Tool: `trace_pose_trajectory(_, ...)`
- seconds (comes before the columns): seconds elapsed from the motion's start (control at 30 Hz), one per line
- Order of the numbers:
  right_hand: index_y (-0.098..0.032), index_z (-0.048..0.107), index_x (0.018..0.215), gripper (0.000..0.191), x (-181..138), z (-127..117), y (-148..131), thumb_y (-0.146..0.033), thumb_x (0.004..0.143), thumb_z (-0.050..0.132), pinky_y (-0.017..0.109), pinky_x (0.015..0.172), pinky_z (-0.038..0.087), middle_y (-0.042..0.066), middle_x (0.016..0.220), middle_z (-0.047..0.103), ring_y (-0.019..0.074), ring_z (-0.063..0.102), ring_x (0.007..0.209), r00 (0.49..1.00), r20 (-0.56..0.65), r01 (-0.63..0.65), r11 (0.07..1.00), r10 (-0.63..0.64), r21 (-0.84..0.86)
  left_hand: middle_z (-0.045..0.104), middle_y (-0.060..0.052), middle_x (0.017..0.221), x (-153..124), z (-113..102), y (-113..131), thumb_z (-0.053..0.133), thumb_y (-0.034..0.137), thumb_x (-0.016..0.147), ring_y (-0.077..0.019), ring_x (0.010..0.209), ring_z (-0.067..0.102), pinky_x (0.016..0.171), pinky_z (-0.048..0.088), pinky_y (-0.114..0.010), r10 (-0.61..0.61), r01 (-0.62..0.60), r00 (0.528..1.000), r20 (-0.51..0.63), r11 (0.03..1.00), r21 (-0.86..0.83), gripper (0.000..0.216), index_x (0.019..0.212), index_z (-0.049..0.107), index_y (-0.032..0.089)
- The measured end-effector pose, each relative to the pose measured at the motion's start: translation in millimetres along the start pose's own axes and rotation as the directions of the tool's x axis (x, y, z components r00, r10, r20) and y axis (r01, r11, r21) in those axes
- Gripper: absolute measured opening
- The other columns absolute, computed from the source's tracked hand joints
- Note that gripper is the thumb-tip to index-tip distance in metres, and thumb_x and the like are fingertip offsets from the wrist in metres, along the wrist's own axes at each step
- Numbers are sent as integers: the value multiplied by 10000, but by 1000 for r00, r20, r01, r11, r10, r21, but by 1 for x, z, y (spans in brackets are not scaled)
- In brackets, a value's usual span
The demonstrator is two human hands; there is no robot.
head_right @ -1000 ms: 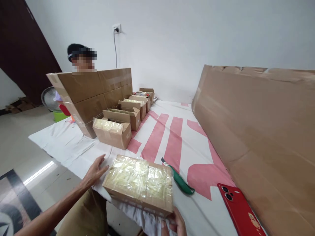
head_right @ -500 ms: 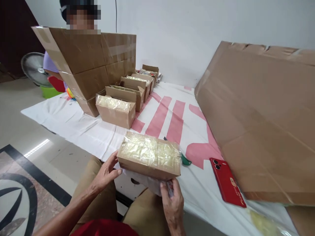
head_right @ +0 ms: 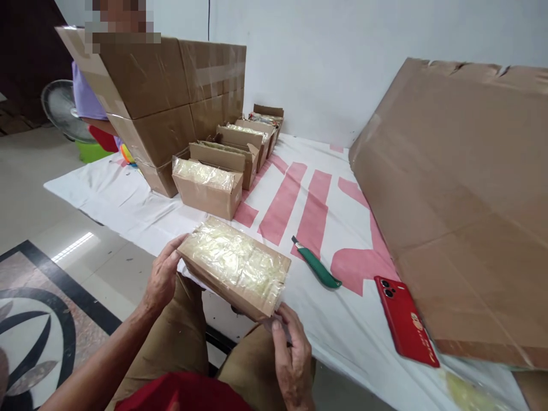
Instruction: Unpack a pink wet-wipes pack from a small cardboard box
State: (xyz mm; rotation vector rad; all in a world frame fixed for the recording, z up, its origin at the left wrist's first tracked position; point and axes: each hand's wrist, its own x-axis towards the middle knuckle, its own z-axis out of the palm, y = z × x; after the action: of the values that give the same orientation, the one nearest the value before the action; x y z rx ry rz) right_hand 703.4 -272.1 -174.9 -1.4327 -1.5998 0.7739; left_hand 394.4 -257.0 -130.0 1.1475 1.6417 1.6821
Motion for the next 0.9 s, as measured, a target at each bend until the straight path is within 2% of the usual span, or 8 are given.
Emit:
trace_pose_trajectory(0.13, -209, 766, 1057, 380, 22, -12, -8, -527, 913, 616, 401, 982, 570, 117, 1174, 774, 302, 713, 1127, 994, -90, -62, 996, 67, 64, 695, -122, 1369, 12, 11, 11, 680, 574, 864, -338, 1316, 610, 1126, 476, -461, -44, 44, 999, 6, 995, -90, 602, 1312, 672, 172)
trace_pose_trajectory(0.23, -205, 770, 1013, 388, 43, -24, -20, -554, 891, 648, 434, 988, 555, 129, 1182, 770, 316, 704, 1138, 983, -163, -73, 995, 83, 65, 712, -117, 1328, 11, 21, 15, 689, 559, 854, -336, 1272, 635, 1094, 501, -451, -96, 97, 995, 17, 988, -120, 597, 1301, 671, 163)
trace_pose_trajectory(0.37, -212, 763, 972, 307, 81, -39, -50, -498, 897, 682, 483, 1028, 535, 111, 1125, 778, 301, 711, 1117, 978, -207, 35, 999, -25, 42, 710, -119, 1329, 6, 24, 12, 680, 522, 854, -329, 1254, 643, 1085, 508, -445, -84, 80, 996, -25, 988, -134, 578, 1302, 665, 157)
trace_pose_trajectory(0.47, -230, 754, 962, 245, 108, -36, -73, -459, 912, 683, 493, 1046, 530, 94, 1115, 772, 292, 701, 1141, 983, -112, 150, 987, -144, 50, 716, -121, 1315, 3, 22, 9, 668, 512, 857, -326, 1235, 653, 1078, 514, -449, -65, 62, 998, -24, 991, -121, 572, 1304, 661, 154)
trace_pose_trajectory(0.53, -240, 750, 964, 224, 121, -28, -84, -447, 921, 675, 486, 1042, 532, 87, 1131, 767, 287, 697, 1148, 985, -21, 174, 983, -173, 51, 716, -118, 1315, 3, 20, 8, 652, 512, 869, -325, 1230, 657, 1073, 518, -453, -55, 53, 998, -11, 992, -113, 566, 1312, 655, 160)
trace_pose_trajectory(0.7, -240, 761, 946, 233, 140, -12, -105, -438, 908, 644, 424, 946, 553, 65, 1089, 781, 255, 710, 1040, 972, 158, 185, 982, -176, -44, 701, -120, 1340, 2, 19, 4, 630, 512, 891, -321, 1249, 645, 1087, 508, -453, -19, 20, 1000, 8, 994, -109, 557, 1331, 638, 170)
trace_pose_trajectory(0.9, -229, 770, 975, 321, 160, -6, -128, -496, 903, 607, 349, 792, 536, 51, 1005, 788, 232, 703, 947, 895, 433, 192, 970, -113, -145, 691, -121, 1346, 1, 20, 0, 595, 521, 909, -323, 1253, 638, 1091, 502, -457, 5, -3, 1000, 17, 995, -99, 558, 1343, 626, 173)
